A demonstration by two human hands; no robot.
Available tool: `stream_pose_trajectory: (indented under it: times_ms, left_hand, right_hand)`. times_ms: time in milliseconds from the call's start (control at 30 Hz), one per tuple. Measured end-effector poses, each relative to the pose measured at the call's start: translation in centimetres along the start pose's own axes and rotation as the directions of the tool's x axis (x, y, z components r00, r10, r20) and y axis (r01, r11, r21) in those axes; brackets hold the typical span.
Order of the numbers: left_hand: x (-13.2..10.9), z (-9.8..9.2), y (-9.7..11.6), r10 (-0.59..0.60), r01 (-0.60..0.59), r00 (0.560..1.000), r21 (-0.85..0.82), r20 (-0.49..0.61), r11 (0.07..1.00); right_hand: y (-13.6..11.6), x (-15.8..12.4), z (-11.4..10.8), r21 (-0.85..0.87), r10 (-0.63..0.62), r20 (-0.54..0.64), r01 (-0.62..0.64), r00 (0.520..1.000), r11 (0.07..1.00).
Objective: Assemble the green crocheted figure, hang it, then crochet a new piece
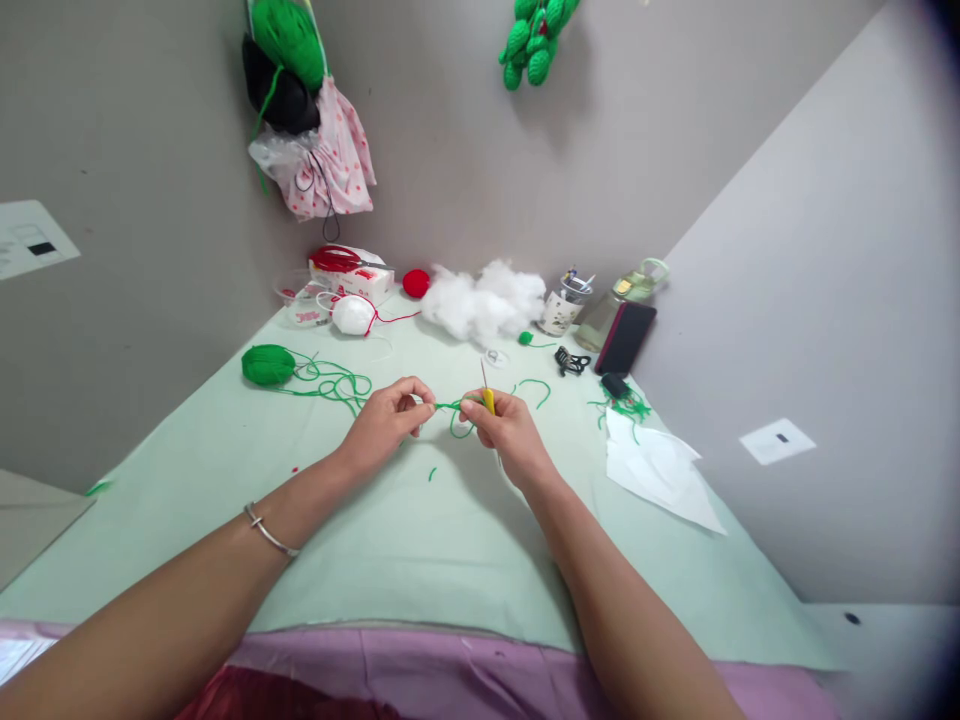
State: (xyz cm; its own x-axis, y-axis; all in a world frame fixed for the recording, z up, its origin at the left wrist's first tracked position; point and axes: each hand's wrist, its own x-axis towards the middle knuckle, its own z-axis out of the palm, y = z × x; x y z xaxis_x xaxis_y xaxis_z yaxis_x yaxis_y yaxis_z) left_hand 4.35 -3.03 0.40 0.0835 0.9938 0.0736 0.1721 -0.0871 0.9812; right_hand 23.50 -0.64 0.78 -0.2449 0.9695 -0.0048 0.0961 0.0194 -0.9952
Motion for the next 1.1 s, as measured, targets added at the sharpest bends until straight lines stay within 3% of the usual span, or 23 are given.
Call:
stream_pose_trajectory:
  times_ms: [500,867,1100]
  left_hand:
    - [-0.09,0.59,-0.67,-0.046,0.048,0.997,-0.032,0.063,0.998]
    - [0.12,0.32,-0.55,-0.113,0.121,0.99,-0.109,0.079,0.987]
    - [-0.02,0.25,-0.58,-0.108,0.118,0.99,-0.099,0.094,0.988]
  right_hand:
    - [0.22,-0.15,0.31,0.046,0.0,0.054,-0.003,0.999,0.999]
    - [0.14,0.28,-0.45,0.057,-0.038,-0.198,0.05,0.979,0.997]
    - [-0.23,-0.54,0.47,-0.11,-0.126,-0.033,0.121,0.992,0.986]
